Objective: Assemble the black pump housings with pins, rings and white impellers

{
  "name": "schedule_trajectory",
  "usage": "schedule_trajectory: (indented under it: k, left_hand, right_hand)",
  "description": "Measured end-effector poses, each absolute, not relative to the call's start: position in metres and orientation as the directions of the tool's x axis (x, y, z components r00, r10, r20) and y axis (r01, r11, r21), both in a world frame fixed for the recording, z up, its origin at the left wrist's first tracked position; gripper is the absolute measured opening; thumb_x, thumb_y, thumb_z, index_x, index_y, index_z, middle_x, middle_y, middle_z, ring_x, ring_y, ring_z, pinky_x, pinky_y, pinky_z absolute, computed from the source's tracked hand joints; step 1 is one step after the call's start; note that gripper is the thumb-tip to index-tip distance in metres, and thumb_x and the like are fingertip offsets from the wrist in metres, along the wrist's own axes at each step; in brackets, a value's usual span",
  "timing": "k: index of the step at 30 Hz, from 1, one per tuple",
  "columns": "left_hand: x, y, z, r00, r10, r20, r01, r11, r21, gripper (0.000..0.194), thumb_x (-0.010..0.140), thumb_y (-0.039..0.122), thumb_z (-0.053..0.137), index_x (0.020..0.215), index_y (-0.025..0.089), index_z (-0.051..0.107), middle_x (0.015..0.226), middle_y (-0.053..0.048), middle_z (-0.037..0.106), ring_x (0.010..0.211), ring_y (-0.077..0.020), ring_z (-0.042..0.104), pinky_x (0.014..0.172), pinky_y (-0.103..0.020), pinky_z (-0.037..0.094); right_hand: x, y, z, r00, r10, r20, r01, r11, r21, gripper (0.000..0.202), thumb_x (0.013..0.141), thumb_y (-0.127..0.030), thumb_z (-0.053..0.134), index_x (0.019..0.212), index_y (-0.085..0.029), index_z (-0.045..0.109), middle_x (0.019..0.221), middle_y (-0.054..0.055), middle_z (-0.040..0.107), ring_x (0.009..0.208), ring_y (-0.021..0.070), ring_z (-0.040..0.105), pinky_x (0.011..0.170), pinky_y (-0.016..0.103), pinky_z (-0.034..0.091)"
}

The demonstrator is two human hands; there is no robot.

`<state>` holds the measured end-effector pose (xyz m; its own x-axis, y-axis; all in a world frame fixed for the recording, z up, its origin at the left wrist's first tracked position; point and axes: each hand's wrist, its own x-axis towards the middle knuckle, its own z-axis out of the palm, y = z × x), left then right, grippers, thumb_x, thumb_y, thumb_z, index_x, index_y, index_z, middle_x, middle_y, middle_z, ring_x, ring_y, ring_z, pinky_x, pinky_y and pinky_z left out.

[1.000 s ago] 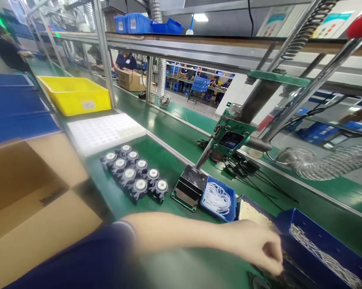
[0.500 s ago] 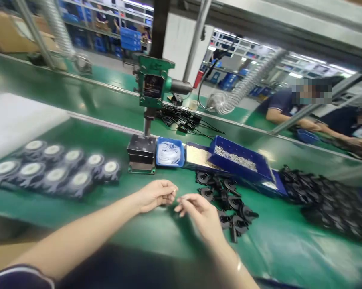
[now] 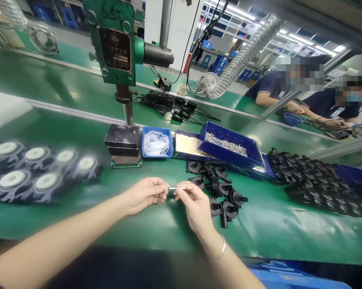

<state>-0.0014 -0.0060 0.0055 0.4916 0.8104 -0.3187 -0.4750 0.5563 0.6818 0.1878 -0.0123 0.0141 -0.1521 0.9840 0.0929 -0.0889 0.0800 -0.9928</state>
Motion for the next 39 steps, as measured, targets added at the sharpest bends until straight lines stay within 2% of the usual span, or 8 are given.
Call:
schedule_trajectory:
  k: [5,14,20,27,33,39]
  left_hand:
    - [0.003,-0.009,0.005,0.481,0.812,-0.331,-0.487,0.562,0.668,0.028,0.074,0.031,0.084,0.084,0.012,0.067,0.072,0.000,0.064,0.065,-0.0077,0.058,0.068,-0.020,0.048]
    - [0.004,-0.011,0.005,0.521,0.784,-0.338,-0.457,0.590,0.666,0.026,0.079,0.032,0.080,0.080,0.011,0.066,0.068,0.000,0.063,0.062,-0.0069,0.057,0.063,-0.017,0.046]
    - [0.003,-0.010,0.003,0.530,0.783,-0.324,-0.467,0.589,0.659,0.025,0.080,0.031,0.080,0.080,0.011,0.066,0.068,0.000,0.062,0.062,-0.0064,0.057,0.063,-0.017,0.046]
    - [0.004,-0.012,0.005,0.523,0.780,-0.342,-0.476,0.601,0.642,0.028,0.075,0.033,0.084,0.082,0.010,0.068,0.066,-0.001,0.064,0.061,-0.0068,0.058,0.064,-0.017,0.047]
    - [0.005,-0.011,0.008,0.504,0.788,-0.355,-0.476,0.596,0.646,0.030,0.072,0.033,0.086,0.080,0.010,0.068,0.067,0.000,0.063,0.061,-0.0063,0.057,0.064,-0.017,0.047]
    - [0.005,-0.010,0.005,0.519,0.783,-0.343,-0.454,0.593,0.665,0.031,0.078,0.039,0.081,0.076,0.011,0.066,0.067,0.000,0.062,0.060,-0.0071,0.057,0.065,-0.019,0.046]
  right_hand:
    - [0.189,-0.015,0.014,-0.195,0.971,0.139,0.007,0.143,-0.990,0.006,0.087,-0.030,0.070,0.088,-0.024,0.072,0.086,0.002,0.061,0.066,0.0126,0.056,0.061,0.027,0.049]
    - [0.192,-0.019,0.016,-0.209,0.919,0.335,0.191,0.374,-0.907,0.007,0.091,-0.023,0.064,0.094,-0.025,0.070,0.087,0.004,0.064,0.079,0.0173,0.062,0.067,0.030,0.051]
    - [0.193,-0.021,0.018,-0.289,0.810,0.510,0.310,0.583,-0.751,0.020,0.092,-0.014,0.060,0.104,-0.028,0.069,0.089,0.004,0.068,0.082,0.0181,0.064,0.072,0.034,0.053]
    - [0.195,-0.023,0.017,-0.425,0.668,0.610,0.309,0.741,-0.596,0.040,0.092,-0.005,0.056,0.123,-0.029,0.063,0.092,0.005,0.068,0.085,0.0176,0.065,0.074,0.034,0.055]
    - [0.194,-0.021,0.018,-0.336,0.732,0.592,0.289,0.679,-0.675,0.030,0.090,-0.005,0.060,0.112,-0.024,0.068,0.089,0.003,0.068,0.081,0.0143,0.064,0.070,0.028,0.054]
    - [0.195,-0.020,0.022,-0.296,0.790,0.537,0.270,0.608,-0.746,0.026,0.089,-0.005,0.061,0.107,-0.022,0.070,0.084,0.003,0.069,0.080,0.0151,0.064,0.071,0.029,0.052]
